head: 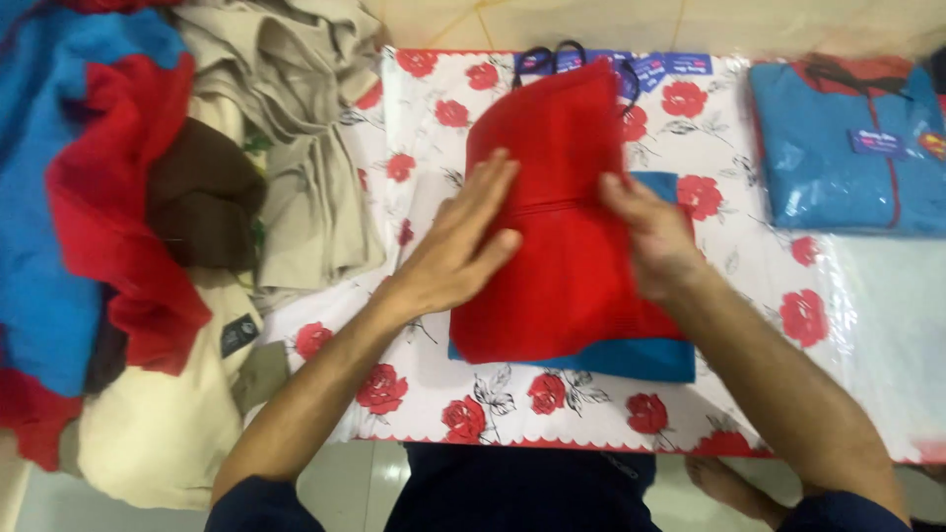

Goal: A person meticulously folds a blue and red hoodie with a Superman logo on a table.

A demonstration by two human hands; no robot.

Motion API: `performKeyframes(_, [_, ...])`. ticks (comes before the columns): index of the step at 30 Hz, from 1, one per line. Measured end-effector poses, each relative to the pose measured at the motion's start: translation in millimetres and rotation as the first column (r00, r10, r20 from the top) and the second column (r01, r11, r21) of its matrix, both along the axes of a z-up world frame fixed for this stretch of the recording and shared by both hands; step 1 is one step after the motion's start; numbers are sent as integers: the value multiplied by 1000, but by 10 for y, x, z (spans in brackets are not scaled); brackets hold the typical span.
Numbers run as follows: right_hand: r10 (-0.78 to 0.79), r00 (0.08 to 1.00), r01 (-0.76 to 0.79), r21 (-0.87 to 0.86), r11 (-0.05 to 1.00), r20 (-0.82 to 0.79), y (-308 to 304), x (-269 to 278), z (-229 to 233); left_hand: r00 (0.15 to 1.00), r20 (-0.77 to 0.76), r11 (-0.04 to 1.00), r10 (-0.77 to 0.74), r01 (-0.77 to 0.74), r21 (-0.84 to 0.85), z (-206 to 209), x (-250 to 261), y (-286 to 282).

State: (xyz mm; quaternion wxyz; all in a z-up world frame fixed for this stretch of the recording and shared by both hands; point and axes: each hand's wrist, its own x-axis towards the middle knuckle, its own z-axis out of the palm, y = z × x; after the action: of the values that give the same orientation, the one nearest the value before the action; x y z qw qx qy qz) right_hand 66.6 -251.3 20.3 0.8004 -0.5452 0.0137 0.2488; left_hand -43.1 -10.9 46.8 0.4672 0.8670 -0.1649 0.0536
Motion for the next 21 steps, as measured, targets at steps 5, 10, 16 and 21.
performKeyframes(5, [40, 999, -39, 67, 997, -17, -673, -113, 129, 988, -75, 949, -136, 152, 275, -188, 341, -624])
performKeyframes(10, [-11, 997, 18, 84, 996, -78, -986, -210, -120, 982, -114, 861, -149, 186, 474, -410, 484, -1040])
performKeyframes(16, [-34, 983, 20, -77, 997, -180, -1058, -276, -129, 977, -143, 753, -158, 213, 623, -384, 453, -1132])
performKeyframes(21, [-38, 985, -13, -295, 955, -167, -836, -408, 552, 981, -137, 762, -139, 194, 618, -360, 452, -1115])
